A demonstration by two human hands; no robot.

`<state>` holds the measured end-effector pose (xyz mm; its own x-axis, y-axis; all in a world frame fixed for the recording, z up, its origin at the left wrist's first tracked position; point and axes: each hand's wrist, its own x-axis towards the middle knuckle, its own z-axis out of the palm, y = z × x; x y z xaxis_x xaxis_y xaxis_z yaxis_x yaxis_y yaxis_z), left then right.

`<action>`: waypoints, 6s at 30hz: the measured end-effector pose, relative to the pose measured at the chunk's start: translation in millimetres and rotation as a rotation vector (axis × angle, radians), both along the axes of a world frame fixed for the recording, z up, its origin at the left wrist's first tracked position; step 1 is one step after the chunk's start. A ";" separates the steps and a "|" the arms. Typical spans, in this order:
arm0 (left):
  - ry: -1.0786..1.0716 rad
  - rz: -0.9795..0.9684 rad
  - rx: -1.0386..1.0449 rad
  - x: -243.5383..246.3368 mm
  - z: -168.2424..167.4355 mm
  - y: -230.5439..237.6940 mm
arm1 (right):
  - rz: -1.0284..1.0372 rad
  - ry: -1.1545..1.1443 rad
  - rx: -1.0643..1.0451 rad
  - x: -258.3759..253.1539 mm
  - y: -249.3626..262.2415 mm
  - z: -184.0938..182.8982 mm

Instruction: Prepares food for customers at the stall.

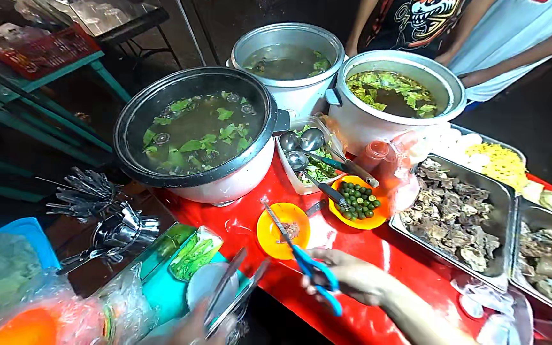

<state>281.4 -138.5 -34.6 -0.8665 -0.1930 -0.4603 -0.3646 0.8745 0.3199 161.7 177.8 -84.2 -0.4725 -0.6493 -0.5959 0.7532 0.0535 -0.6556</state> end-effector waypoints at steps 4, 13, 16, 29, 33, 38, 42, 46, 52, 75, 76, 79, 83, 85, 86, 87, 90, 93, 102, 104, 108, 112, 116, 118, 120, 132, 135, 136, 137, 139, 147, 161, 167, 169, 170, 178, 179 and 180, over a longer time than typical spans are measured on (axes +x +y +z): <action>-0.151 -0.012 -0.077 -77.7 -74.5 65.2 | -0.245 -0.016 0.002 55.2 68.8 -19.9; -0.143 -0.027 0.185 -103.3 -82.2 32.0 | -0.326 -0.186 0.047 101.3 24.9 -65.7; -0.160 0.097 0.484 -98.0 -79.8 10.4 | -0.297 -0.361 -0.011 89.8 6.9 -86.4; -0.348 0.072 0.553 -108.7 -83.7 -19.4 | -0.310 -0.197 0.068 40.6 -12.3 -103.4; -0.272 -0.133 0.171 -125.4 -85.3 -23.9 | -0.129 -0.134 0.223 41.3 4.5 -105.5; -0.271 -0.414 -0.196 -145.6 -45.3 4.3 | 0.159 -0.060 0.402 19.5 19.3 -100.2; -0.258 -0.528 -0.317 -158.1 -35.8 24.9 | 0.064 0.004 0.458 12.5 9.9 -111.4; -0.280 -0.469 -0.288 -164.8 -36.7 23.7 | -0.121 -0.064 0.391 25.8 6.9 -110.8; -0.237 0.064 0.421 -129.9 -72.9 -0.5 | -0.162 -0.305 0.059 56.7 6.5 -96.7; -0.130 0.198 0.174 -75.8 -82.5 44.8 | -0.313 -0.396 0.068 58.4 -32.8 -89.9; -0.162 0.150 0.053 -83.6 -74.5 48.4 | -0.320 -0.404 0.057 59.0 -32.5 -90.0; -0.227 0.071 -0.121 -107.9 -75.6 59.6 | -0.332 -0.417 0.036 59.5 -31.4 -90.7; -0.181 0.026 -0.059 -116.4 -89.8 52.9 | -0.342 -0.421 0.010 57.5 -28.3 -97.6; -0.145 0.021 0.049 -110.8 -83.8 45.8 | -0.333 -0.396 -0.012 56.7 -26.1 -103.1; -0.147 0.004 0.107 -106.1 -79.0 41.8 | -0.308 -0.375 -0.019 57.4 -24.0 -104.7; -0.162 -0.026 0.160 -102.6 -74.6 36.7 | -0.275 -0.337 -0.009 56.5 -21.9 -105.3; -0.251 -0.161 0.262 -106.2 -64.3 16.5 | -0.142 -0.112 0.164 47.9 -7.5 -101.3; -0.292 -0.335 0.184 -124.6 -55.4 -0.6 | 0.046 0.104 0.415 33.2 13.8 -93.2; -0.348 -0.624 -0.154 -167.6 -42.2 20.9 | 0.537 0.427 0.905 -5.4 13.9 -78.9; -0.343 -0.619 -0.181 -167.8 -41.3 26.0 | 0.539 0.437 0.939 -7.6 11.8 -74.5; -0.354 -0.610 -0.239 -167.9 -39.2 32.8 | 0.424 0.439 0.897 -7.1 11.1 -81.7; -0.320 -0.540 -0.276 -175.7 -31.3 25.9 | 0.166 0.231 0.683 9.6 22.3 -100.0; -0.234 -0.453 -0.333 -190.7 -30.1 41.2 | -0.031 -0.115 0.328 35.2 21.4 -95.0; -0.235 -0.474 -0.351 -201.1 -42.2 51.7 | -0.106 -0.258 0.176 45.4 13.9 -97.5; -0.229 -0.510 -0.366 -208.2 -51.1 54.1 | -0.180 -0.355 0.068 49.3 4.6 -101.3; -0.227 -0.579 -0.417 -186.9 -24.1 39.6 | -0.358 -0.325 0.168 20.5 -42.1 -106.7; -0.236 -0.535 -0.418 -187.8 -25.0 32.8 | -0.338 -0.263 0.233 31.7 -43.2 -105.4; -0.230 -0.527 -0.417 -187.0 -25.5 30.5 | -0.318 -0.255 0.228 36.7 -41.6 -105.5; -0.224 -0.523 -0.421 -186.4 -26.1 28.5 | -0.287 -0.254 0.214 41.2 -39.9 -105.0; -0.230 -0.523 -0.423 -184.2 -24.5 27.0 | -0.205 -0.303 0.179 47.2 -39.2 -101.9; -0.242 -0.543 -0.431 -180.3 -16.9 33.3 | -0.316 -0.242 0.275 39.7 -50.6 -105.3; -0.298 -0.584 -0.425 -178.3 -47.7 36.0 | -0.292 -0.510 -0.034 61.7 -50.0 -108.0; -0.302 -0.569 -0.427 -176.5 -40.2 35.1 | -0.413 -0.603 -0.122 47.1 -62.6 -97.9; -0.303 -0.569 -0.422 -174.3 -39.1 36.5 | -0.460 -0.595 -0.149 47.8 -68.8 -97.6; -0.308 -0.568 -0.422 -174.0 -39.2 37.4 | -0.495 -0.585 -0.150 48.7 -72.3 -98.7; -0.252 -0.540 -0.393 -175.8 -40.4 39.5 | -0.565 -0.558 -0.170 60.1 -80.3 -105.4; -0.248 -0.544 -0.391 -177.5 -40.5 41.9 | -0.554 -0.569 -0.185 59.0 -78.5 -104.5; -0.248 -0.553 -0.390 -179.4 -40.4 44.9 | -0.536 -0.575 -0.211 57.8 -76.3 -103.6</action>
